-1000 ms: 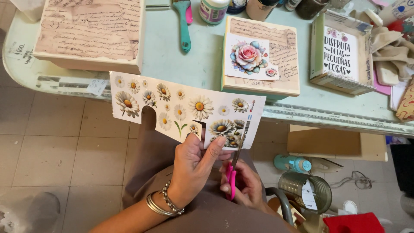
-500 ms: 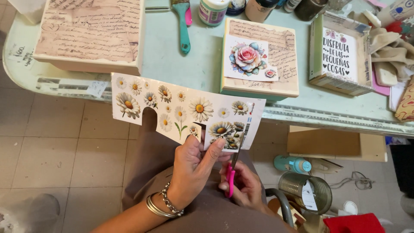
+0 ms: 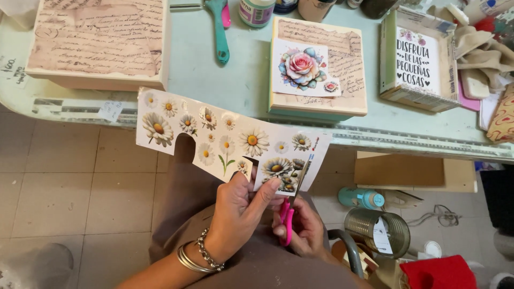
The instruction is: Cutting out floral paper designs and placing them on wooden boxes for decoration
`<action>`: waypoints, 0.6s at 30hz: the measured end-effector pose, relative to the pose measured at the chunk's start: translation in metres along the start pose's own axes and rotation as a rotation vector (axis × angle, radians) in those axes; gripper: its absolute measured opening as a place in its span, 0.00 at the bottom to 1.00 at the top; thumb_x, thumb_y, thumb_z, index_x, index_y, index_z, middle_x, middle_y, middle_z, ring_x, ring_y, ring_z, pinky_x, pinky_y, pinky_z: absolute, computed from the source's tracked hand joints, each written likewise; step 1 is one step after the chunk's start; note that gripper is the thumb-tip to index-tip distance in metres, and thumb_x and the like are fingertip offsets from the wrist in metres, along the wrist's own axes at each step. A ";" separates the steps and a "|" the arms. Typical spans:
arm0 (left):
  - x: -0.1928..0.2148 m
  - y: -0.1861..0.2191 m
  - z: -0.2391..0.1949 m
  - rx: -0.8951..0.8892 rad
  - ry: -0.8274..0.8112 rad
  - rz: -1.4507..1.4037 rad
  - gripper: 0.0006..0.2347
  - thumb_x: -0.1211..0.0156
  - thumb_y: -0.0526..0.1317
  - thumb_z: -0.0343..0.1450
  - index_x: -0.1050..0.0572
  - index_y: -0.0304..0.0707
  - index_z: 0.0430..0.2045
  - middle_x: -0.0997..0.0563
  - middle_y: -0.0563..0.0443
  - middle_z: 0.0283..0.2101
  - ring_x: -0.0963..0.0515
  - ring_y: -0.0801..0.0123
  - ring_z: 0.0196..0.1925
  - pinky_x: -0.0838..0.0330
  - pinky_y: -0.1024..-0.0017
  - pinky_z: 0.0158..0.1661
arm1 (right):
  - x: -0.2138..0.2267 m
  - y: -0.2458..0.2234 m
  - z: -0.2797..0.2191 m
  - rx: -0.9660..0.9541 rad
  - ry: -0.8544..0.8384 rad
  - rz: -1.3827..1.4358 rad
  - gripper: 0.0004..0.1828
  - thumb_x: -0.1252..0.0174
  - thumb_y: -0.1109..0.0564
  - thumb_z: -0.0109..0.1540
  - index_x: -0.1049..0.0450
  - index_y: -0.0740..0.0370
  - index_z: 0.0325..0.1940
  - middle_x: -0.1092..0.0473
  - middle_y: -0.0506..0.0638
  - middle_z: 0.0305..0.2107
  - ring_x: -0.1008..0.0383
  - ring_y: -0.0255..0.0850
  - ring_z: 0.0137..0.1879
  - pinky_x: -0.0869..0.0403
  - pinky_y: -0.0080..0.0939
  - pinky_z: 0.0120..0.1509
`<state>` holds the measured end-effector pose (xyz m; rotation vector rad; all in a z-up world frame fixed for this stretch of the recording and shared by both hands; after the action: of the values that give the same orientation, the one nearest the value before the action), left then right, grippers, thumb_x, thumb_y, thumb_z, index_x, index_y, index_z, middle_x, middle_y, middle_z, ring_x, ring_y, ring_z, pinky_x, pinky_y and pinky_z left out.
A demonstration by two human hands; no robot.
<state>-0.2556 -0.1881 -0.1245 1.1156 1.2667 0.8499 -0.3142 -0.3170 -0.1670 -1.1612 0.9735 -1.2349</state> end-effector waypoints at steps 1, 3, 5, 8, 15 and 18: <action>0.000 0.000 0.000 0.001 0.000 0.000 0.06 0.45 0.36 0.65 0.33 0.31 0.21 0.23 0.48 0.26 0.21 0.74 0.26 0.16 0.74 0.31 | 0.000 0.000 0.000 -0.001 0.001 0.000 0.22 0.45 0.50 0.58 0.37 0.68 0.47 0.33 0.50 0.25 0.33 0.34 0.29 0.31 0.31 0.36; 0.001 0.001 0.001 -0.044 0.001 0.083 0.06 0.45 0.36 0.65 0.31 0.31 0.21 0.22 0.51 0.26 0.22 0.77 0.28 0.17 0.75 0.30 | -0.001 0.000 0.001 0.010 -0.013 0.014 0.21 0.45 0.51 0.58 0.38 0.69 0.47 0.35 0.50 0.24 0.35 0.34 0.29 0.33 0.31 0.37; 0.002 0.001 0.000 -0.039 0.002 0.071 0.07 0.45 0.36 0.65 0.33 0.32 0.19 0.22 0.50 0.25 0.21 0.76 0.27 0.16 0.75 0.30 | 0.002 0.005 -0.002 0.010 0.011 -0.028 0.21 0.44 0.51 0.57 0.37 0.69 0.47 0.33 0.50 0.25 0.34 0.34 0.30 0.32 0.31 0.37; 0.002 -0.002 0.000 -0.022 0.001 0.039 0.09 0.45 0.35 0.65 0.36 0.32 0.17 0.24 0.49 0.23 0.21 0.74 0.26 0.15 0.75 0.29 | 0.003 0.007 -0.003 0.025 0.032 -0.073 0.20 0.44 0.52 0.57 0.36 0.68 0.46 0.32 0.50 0.26 0.32 0.33 0.30 0.31 0.31 0.37; 0.000 -0.003 0.000 -0.004 -0.003 0.025 0.07 0.45 0.35 0.65 0.33 0.30 0.19 0.22 0.47 0.26 0.21 0.74 0.28 0.16 0.74 0.31 | 0.006 0.014 -0.007 0.014 0.059 -0.097 0.19 0.43 0.54 0.56 0.35 0.68 0.46 0.31 0.49 0.30 0.31 0.34 0.34 0.31 0.30 0.41; 0.000 0.002 0.000 -0.036 -0.022 0.056 0.06 0.46 0.36 0.65 0.33 0.32 0.20 0.22 0.49 0.24 0.19 0.72 0.26 0.17 0.76 0.29 | 0.002 0.007 -0.004 0.037 0.047 -0.075 0.18 0.44 0.56 0.57 0.36 0.69 0.47 0.32 0.49 0.26 0.33 0.33 0.31 0.32 0.30 0.39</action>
<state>-0.2550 -0.1870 -0.1224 1.1329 1.2023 0.8972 -0.3162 -0.3197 -0.1741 -1.1525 0.9455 -1.3398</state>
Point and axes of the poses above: each hand's wrist, its own z-axis towards the middle knuckle, its own x-axis out of the back of the hand, y = z × x, the point moved 5 cm from there along z, towards the middle knuckle
